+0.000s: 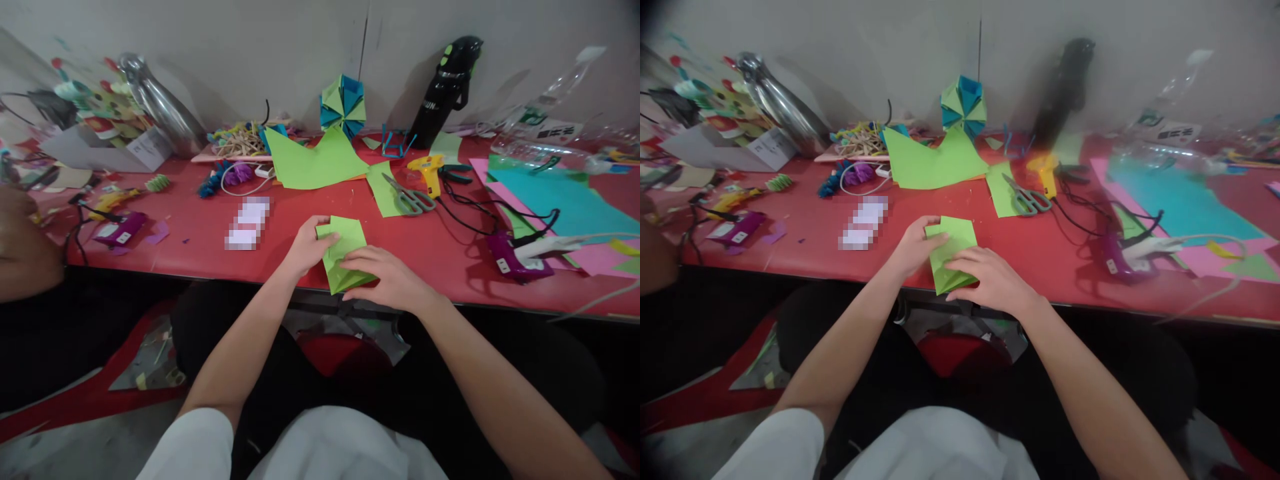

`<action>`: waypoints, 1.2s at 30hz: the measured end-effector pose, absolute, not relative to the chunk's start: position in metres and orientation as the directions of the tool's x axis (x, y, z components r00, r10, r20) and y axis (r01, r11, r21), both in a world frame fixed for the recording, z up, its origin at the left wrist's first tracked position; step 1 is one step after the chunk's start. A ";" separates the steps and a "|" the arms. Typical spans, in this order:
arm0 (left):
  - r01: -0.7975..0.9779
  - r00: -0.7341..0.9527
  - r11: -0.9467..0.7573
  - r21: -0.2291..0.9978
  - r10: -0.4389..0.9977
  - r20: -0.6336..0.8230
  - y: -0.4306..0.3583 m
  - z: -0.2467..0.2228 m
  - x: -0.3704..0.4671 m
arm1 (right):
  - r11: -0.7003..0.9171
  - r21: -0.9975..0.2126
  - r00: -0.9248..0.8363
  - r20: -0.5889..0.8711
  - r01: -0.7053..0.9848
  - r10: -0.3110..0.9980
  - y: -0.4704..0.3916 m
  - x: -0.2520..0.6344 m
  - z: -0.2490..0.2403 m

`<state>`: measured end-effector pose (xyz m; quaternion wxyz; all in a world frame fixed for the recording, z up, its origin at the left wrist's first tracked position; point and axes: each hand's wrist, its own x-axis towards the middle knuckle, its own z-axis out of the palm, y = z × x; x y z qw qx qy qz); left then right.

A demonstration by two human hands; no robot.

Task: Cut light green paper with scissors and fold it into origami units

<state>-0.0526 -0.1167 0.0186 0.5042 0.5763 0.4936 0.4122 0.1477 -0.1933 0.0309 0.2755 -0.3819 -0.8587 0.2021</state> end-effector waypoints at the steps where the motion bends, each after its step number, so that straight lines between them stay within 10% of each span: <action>1: 0.134 0.178 0.003 0.991 0.984 -0.027 -0.117 0.018 -0.053 | 0.647 -0.540 -0.570 0.332 0.539 0.752 -0.192 0.148 0.030; 10: 0.080 0.175 0.028 0.996 0.984 -0.042 -0.117 0.017 -0.053 | 0.646 -0.593 -0.546 0.374 0.480 0.749 -0.191 0.147 0.025; 19: 0.200 0.401 -0.195 0.960 0.910 0.101 -0.119 0.028 -0.056 | 0.213 -0.922 -0.408 0.067 0.324 0.911 -0.187 0.152 0.041; 27: 0.251 0.416 -0.091 0.964 0.909 -0.022 -0.120 0.030 -0.055 | 0.289 -0.812 -0.366 0.100 0.508 0.925 -0.188 0.156 0.038; 36: -0.104 0.726 0.211 0.972 0.684 -0.071 -0.134 0.038 -0.054 | 0.376 -0.762 -0.342 0.215 0.527 0.915 -0.189 0.156 0.041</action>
